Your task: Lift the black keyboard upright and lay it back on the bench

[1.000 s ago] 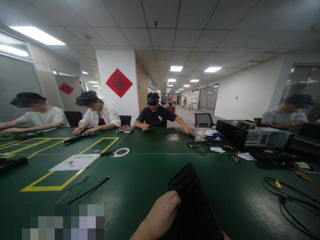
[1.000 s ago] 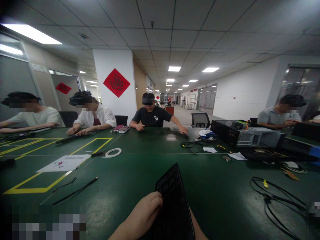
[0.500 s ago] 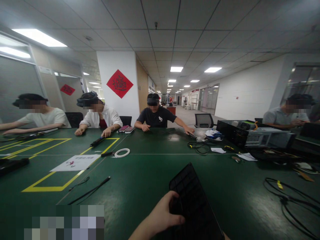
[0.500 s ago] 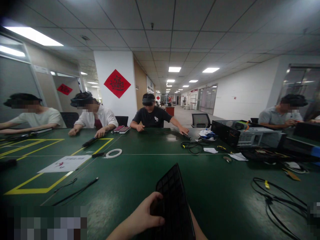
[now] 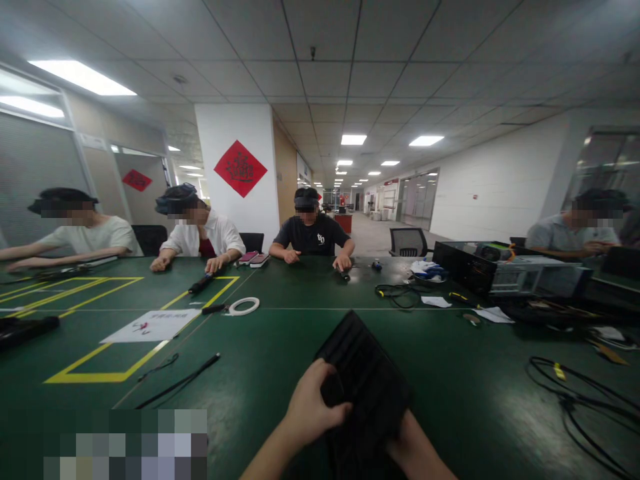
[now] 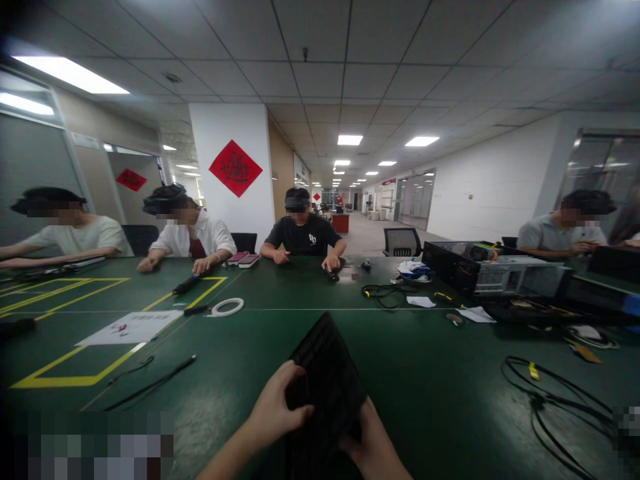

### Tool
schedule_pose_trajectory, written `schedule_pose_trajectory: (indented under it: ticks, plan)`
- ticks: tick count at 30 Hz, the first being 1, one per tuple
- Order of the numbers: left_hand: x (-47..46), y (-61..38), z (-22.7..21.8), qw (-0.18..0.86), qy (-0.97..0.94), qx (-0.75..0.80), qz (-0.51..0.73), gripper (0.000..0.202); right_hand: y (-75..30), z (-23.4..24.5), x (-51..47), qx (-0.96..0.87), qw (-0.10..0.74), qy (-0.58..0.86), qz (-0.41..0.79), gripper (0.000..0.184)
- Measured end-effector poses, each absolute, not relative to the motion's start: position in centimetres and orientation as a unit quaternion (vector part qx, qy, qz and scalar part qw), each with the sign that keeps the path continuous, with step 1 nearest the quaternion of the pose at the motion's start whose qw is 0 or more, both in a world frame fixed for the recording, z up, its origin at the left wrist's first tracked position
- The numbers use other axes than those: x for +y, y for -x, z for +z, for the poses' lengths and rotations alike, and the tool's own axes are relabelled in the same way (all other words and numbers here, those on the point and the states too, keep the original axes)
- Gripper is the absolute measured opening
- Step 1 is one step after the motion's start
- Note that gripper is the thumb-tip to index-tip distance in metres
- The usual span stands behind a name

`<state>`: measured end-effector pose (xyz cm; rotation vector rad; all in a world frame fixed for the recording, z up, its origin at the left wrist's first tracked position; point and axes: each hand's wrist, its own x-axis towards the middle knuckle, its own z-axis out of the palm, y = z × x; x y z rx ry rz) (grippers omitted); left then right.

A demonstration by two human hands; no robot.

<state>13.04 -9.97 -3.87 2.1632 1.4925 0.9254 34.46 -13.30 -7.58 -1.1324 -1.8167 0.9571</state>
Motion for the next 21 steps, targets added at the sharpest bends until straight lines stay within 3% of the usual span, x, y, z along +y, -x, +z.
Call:
schedule_pose_trajectory:
  ticks: [3, 7, 21]
  plan:
    - [-6.9, -9.7, -1.7, 0.101, -0.714, 0.631, 0.288, 0.037, -34.4, -7.7, -12.8, -0.714, 0.336, 0.484, 0.378, 0.038]
    - [-2.7, -4.6, 0.7, 0.027, -0.631, 0.761, 0.149, 0.048, -34.4, -7.3, -12.8, -0.708, 0.271, 0.516, 0.399, 0.041]
    - [0.5, 2.1, -0.8, 0.045, -0.558, 0.825, 0.083, 0.056, -34.4, -7.8, -12.3, -0.722, 0.261, 0.511, 0.386, 0.043]
